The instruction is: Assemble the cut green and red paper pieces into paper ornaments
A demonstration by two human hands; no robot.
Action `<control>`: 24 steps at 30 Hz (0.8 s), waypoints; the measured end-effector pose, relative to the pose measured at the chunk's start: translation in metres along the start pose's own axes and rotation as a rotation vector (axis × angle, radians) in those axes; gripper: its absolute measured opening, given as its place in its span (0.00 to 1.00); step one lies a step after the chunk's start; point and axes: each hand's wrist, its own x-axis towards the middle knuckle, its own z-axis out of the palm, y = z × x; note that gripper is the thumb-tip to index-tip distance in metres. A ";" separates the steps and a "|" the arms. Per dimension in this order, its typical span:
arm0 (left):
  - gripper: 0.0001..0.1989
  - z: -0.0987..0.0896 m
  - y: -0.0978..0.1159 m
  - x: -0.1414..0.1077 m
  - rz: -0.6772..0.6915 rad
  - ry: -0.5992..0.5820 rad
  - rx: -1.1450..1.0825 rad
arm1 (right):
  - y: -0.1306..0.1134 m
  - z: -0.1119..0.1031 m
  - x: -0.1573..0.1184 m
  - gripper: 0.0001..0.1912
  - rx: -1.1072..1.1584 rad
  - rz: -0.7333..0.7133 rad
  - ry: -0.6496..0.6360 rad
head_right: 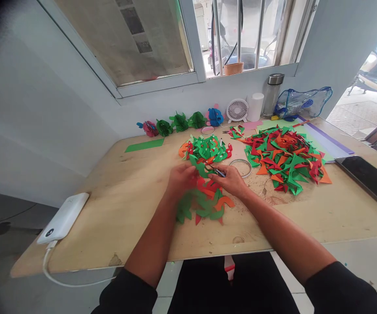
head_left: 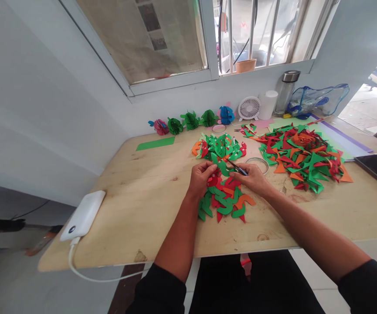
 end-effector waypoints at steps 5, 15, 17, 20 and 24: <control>0.11 0.000 0.002 0.000 0.006 0.044 0.089 | 0.001 0.000 0.000 0.15 0.012 0.038 0.010; 0.15 0.005 0.007 -0.002 -0.055 0.052 0.122 | 0.004 0.001 0.000 0.12 0.103 0.144 0.047; 0.16 0.008 0.007 -0.003 -0.094 0.020 0.109 | 0.004 0.002 -0.001 0.13 0.158 0.171 0.047; 0.16 0.011 0.007 -0.004 -0.126 -0.030 0.057 | 0.002 0.002 -0.001 0.14 0.265 0.202 0.017; 0.17 0.014 0.005 -0.005 -0.148 -0.013 -0.057 | 0.000 0.003 -0.002 0.15 0.401 0.233 -0.056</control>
